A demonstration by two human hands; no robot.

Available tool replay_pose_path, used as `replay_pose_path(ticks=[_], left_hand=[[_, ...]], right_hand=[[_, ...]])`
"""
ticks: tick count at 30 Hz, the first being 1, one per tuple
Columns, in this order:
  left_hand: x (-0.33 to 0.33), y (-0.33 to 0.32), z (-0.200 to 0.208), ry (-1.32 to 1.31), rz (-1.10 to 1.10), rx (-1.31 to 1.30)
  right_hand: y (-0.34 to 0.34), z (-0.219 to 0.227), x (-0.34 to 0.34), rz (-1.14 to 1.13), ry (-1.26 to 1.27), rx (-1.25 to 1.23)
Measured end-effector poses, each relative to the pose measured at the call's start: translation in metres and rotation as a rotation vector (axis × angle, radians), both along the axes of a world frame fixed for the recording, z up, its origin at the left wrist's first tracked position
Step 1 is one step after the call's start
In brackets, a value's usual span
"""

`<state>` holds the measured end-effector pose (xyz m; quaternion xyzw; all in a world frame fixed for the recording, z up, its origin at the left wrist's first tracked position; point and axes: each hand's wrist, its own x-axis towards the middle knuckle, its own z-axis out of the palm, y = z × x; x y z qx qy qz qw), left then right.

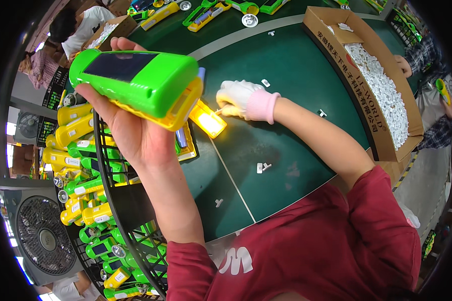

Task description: The person takes plastic switch pieces from a box, inserts them into flashlight casings by hand, snaps the flashlight halves together, and places the assembled flashlights onto the conveyor belt.

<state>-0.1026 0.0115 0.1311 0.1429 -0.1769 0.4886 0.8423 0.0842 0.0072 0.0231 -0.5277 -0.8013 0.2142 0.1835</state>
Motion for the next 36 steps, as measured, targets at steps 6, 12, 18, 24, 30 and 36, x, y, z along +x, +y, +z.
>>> replay_pose_path(ticks=[6, 12, 18, 24, 30, 36], left_hand=[[0.017, -0.006, 0.0, -0.01, -0.042, -0.076], [0.019, -0.015, -0.006, 0.038, 0.067, -0.034], [0.028, -0.018, 0.003, 0.153, 0.235, -0.028], [0.036, -0.028, 0.005, 0.503, 0.621, 0.128], [0.035, -0.025, 0.006, 0.397, 0.525, 0.019], [0.027, -0.019, -0.001, 0.234, 0.365, 0.048]], right_hand=[[-0.044, 0.055, 0.019, -0.046, 0.679, 0.074], [-0.087, 0.131, 0.013, -0.152, 1.055, -0.284], [-0.092, 0.141, 0.011, -0.189, 1.33, -0.327], [-0.088, 0.139, 0.003, -0.177, 1.441, -0.188], [-0.087, 0.133, -0.001, -0.18, 1.494, -0.244], [-0.084, 0.137, -0.001, -0.256, 1.334, -0.368]])
